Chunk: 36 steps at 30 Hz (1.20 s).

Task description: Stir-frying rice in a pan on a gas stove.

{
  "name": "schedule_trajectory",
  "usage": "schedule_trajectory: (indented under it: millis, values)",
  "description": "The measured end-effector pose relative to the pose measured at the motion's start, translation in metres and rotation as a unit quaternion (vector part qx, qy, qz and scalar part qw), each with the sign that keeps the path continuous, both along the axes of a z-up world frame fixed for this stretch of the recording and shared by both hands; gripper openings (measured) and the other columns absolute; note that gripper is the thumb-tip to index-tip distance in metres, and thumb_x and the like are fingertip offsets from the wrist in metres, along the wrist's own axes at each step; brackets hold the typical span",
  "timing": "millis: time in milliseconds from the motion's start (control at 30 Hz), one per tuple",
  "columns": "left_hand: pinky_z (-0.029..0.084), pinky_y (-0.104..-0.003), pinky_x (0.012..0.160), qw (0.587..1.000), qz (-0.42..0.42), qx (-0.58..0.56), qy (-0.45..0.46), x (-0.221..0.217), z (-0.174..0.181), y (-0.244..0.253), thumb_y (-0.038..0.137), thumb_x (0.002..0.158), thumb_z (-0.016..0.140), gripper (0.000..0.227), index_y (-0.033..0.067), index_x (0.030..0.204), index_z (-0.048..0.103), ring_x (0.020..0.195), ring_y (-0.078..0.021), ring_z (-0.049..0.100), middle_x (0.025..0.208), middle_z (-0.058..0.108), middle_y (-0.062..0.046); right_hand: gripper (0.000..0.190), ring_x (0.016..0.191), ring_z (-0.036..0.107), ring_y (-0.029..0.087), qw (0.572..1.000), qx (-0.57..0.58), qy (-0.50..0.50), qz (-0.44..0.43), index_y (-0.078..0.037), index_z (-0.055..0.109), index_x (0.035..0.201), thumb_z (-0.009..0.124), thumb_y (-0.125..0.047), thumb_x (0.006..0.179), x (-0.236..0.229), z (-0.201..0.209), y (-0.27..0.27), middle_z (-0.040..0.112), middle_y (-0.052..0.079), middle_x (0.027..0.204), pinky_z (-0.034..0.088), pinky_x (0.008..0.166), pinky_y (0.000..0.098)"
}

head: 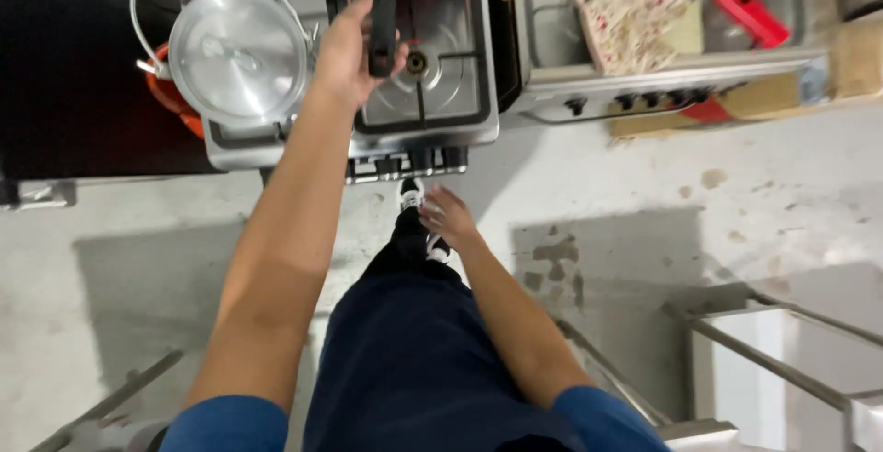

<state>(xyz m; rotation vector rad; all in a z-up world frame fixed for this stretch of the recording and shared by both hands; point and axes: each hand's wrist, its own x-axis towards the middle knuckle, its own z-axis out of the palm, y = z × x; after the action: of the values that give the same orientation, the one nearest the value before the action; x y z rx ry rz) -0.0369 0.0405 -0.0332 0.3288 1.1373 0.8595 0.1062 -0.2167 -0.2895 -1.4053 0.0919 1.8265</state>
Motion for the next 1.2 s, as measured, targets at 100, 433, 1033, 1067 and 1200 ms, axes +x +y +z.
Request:
schedule_trajectory:
  millis: [100, 433, 1033, 1067, 1200]
  values:
    - [0.057, -0.036, 0.062, 1.000, -0.001, 0.010, 0.028, -0.001, 0.007, -0.008, 0.036, 0.090, 0.060, 0.044, -0.0027, 0.112, 0.064, 0.068, -0.0254, 0.066, 0.094, 0.066, -0.016, 0.065, 0.113, 0.062, 0.031, 0.996, 0.036, 0.042, -0.067, -0.015, 0.045, 0.152, 0.066, -0.035, 0.094, -0.030, 0.007, 0.016, 0.055, 0.009, 0.131, 0.053, 0.093, 0.0436]
    - [0.062, -0.035, 0.069, 0.998, 0.009, 0.019, 0.062, 0.007, 0.009, -0.028, 0.036, 0.088, 0.062, 0.056, -0.0014, 0.129, 0.061, 0.076, -0.0256, 0.069, 0.096, 0.063, -0.014, 0.056, 0.112, 0.059, 0.029, 0.990, 0.078, 0.051, -0.108, -0.006, 0.054, 0.132, 0.065, -0.044, 0.092, -0.034, 0.017, 0.033, 0.056, 0.010, 0.126, 0.052, 0.090, 0.0445]
    - [0.061, -0.029, 0.068, 0.998, 0.025, 0.006, 0.052, 0.015, 0.022, -0.033, 0.026, 0.095, 0.058, 0.047, -0.0042, 0.131, 0.057, 0.069, -0.0190, 0.068, 0.088, 0.068, -0.012, 0.041, 0.101, 0.066, 0.027, 0.987, 0.070, 0.047, -0.139, -0.003, 0.058, 0.117, 0.072, -0.033, 0.092, -0.035, 0.030, 0.036, 0.057, 0.011, 0.116, 0.055, 0.082, 0.0404]
    - [0.061, -0.028, 0.066, 0.998, 0.026, 0.005, 0.058, 0.015, 0.024, -0.034, 0.026, 0.096, 0.058, 0.044, -0.0047, 0.128, 0.058, 0.068, -0.0180, 0.068, 0.087, 0.067, -0.011, 0.041, 0.100, 0.065, 0.026, 0.987, 0.064, 0.044, -0.139, -0.003, 0.059, 0.116, 0.072, -0.033, 0.092, -0.036, 0.031, 0.036, 0.058, 0.012, 0.117, 0.055, 0.081, 0.0403]
    - [0.061, -0.028, 0.065, 0.998, 0.029, 0.007, 0.054, 0.014, 0.024, -0.035, 0.026, 0.095, 0.058, 0.044, -0.0050, 0.127, 0.060, 0.069, -0.0190, 0.069, 0.088, 0.068, -0.012, 0.040, 0.099, 0.066, 0.025, 0.988, 0.064, 0.043, -0.132, -0.003, 0.058, 0.116, 0.071, -0.033, 0.093, -0.035, 0.033, 0.036, 0.057, 0.011, 0.117, 0.056, 0.079, 0.0382]
